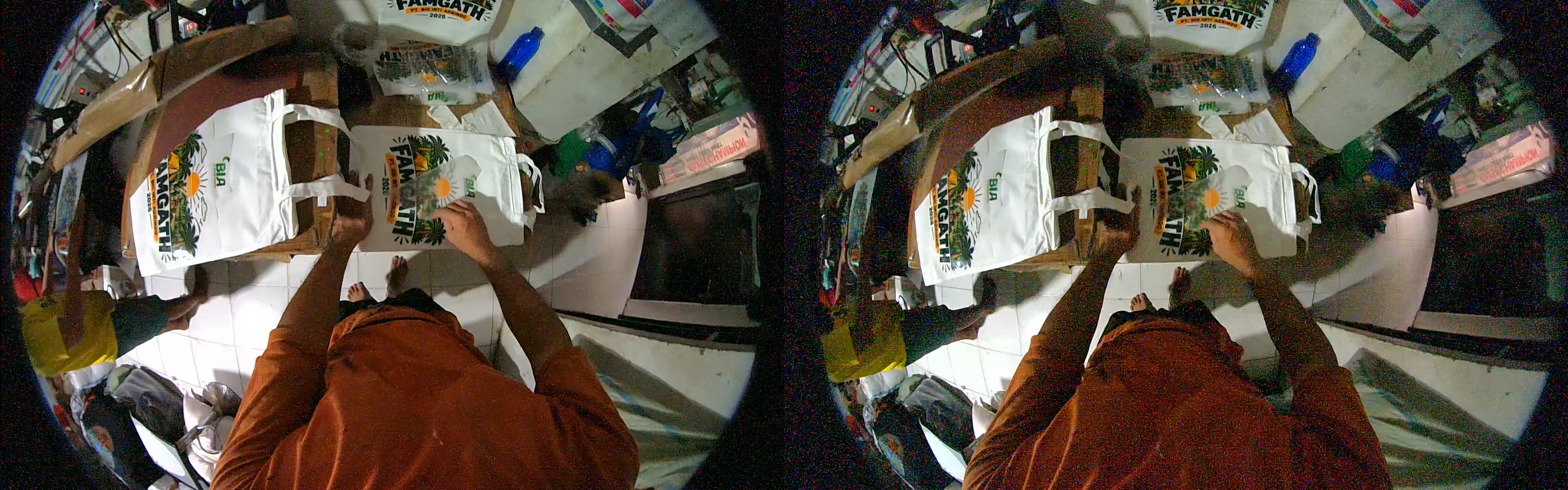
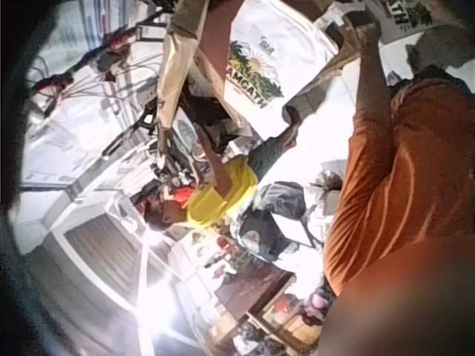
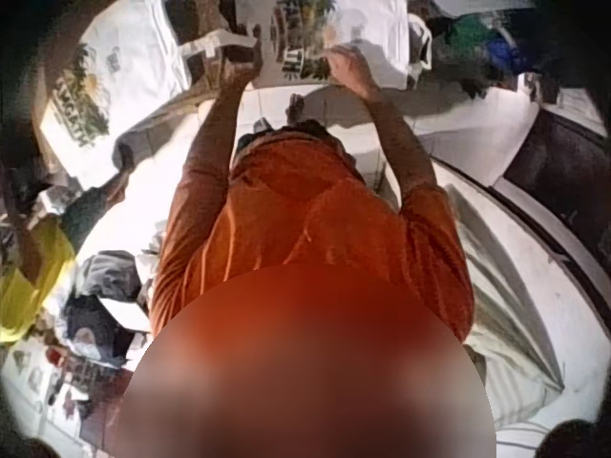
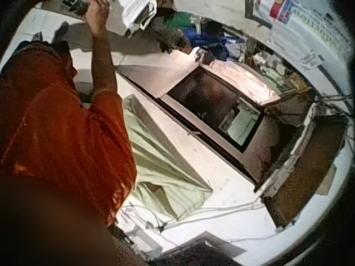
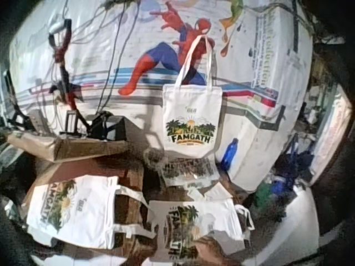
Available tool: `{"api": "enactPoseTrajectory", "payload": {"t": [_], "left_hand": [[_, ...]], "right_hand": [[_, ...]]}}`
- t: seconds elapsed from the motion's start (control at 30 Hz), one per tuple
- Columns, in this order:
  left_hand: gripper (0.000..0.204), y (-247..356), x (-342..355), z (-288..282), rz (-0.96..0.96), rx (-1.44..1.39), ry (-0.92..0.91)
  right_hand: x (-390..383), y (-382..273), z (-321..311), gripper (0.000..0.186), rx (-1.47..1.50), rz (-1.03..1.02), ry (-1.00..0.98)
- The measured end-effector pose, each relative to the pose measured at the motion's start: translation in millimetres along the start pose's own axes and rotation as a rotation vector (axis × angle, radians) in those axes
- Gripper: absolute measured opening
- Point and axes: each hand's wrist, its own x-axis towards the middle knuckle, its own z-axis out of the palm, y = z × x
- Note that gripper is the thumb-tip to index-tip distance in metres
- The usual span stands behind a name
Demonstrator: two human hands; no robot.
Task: The person places white tote bags onto a heat press, aligns them, and operates the machine to apply a printed design. They then remove the finished bags and stack them on the table.
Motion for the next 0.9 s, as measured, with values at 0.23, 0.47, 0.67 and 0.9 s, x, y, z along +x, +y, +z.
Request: {"api": "enactPoseTrajectory", "payload": {"t": [0.23, 0.47, 0.67, 0.9], "left_hand": [[0.051, 3, 4, 50, -0.093, -0.288, -0.188], [0.052, -3, 4, 35, -0.098, -0.600, 0.175], [0.053, -6, 9, 17, -0.057, -0.677, 0.288], [0.058, 4, 10, 7, -0.043, -0.303, 0.268]], "right_hand": [[-40, -9, -6, 0.025, 0.002, 0.090, 0.010], [-51, -17, -6, 0.017, -0.044, 0.160, 0.053], [-66, -14, -4, 0.014, -0.051, 0.101, 0.079], [-94, -4, -13, 0.014, -0.118, 0.224, 0.066]]}}
